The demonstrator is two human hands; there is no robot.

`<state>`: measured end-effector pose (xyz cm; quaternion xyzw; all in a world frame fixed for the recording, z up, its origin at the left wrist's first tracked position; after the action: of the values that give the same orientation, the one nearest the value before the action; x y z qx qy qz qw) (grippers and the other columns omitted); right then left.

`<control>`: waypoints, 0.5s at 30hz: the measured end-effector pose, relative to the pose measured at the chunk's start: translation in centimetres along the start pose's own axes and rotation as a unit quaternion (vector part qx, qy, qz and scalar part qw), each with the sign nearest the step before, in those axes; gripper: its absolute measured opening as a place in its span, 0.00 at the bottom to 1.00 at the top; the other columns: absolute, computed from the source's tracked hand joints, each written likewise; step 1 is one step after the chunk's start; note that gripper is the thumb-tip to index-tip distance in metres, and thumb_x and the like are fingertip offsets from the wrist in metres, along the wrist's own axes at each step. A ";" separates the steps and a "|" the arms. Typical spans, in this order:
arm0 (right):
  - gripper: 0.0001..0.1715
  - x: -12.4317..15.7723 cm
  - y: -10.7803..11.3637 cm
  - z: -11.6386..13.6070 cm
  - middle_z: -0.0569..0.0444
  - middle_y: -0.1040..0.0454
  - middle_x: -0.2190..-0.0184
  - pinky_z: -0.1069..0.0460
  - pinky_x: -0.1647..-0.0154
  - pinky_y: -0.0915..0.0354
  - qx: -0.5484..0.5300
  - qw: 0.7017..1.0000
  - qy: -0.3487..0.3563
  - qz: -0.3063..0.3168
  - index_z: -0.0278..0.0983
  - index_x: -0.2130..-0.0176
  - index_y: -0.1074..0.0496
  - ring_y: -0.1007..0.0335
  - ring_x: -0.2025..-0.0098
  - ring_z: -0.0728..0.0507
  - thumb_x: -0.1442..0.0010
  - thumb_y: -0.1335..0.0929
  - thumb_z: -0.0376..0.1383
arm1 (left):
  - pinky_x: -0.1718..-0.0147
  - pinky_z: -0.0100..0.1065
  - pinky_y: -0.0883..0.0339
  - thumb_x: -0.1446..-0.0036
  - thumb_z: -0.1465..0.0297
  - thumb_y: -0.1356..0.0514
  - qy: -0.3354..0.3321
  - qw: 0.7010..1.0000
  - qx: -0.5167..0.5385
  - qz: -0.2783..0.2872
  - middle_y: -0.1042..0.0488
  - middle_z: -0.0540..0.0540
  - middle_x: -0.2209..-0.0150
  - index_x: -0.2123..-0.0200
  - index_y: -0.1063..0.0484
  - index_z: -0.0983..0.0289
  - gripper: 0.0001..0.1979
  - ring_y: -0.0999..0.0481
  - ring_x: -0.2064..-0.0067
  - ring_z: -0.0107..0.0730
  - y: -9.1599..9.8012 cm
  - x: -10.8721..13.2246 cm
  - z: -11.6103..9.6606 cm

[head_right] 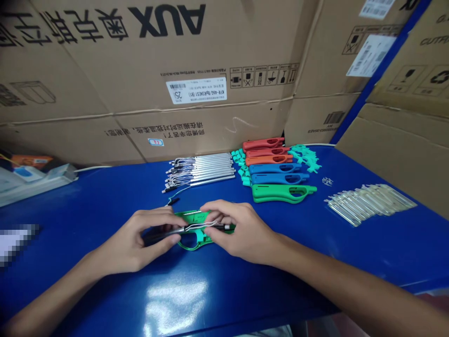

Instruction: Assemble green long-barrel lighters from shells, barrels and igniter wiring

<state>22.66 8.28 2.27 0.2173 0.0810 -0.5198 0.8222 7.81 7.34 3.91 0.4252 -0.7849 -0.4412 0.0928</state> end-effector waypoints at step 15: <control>0.16 0.2 0.2 0.7 0.50 0.22 0.63 0.56 0.64 0.27 0.076 0.996 0.047 0.012 0.33 0.55 0.27 0.25 0.65 0.49 0.45 0.31 0.27 | 0.68 0.28 0.34 0.43 0.73 0.37 0.002 0.999 0.003 -0.051 0.25 0.51 0.69 0.64 0.24 0.63 0.03 0.27 0.68 0.27 0.7 0.1 0.7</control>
<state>22.86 7.92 2.92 0.3040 0.0773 -0.5034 0.8051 6.97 7.87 4.06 0.4660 -0.7633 -0.4418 0.0705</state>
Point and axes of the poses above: each hand's wrist, its own x-axis away from the middle knuckle, its own y-axis out of the back of the hand, z = x × y, the point moved 9 cm from there along -x, towards the middle knuckle
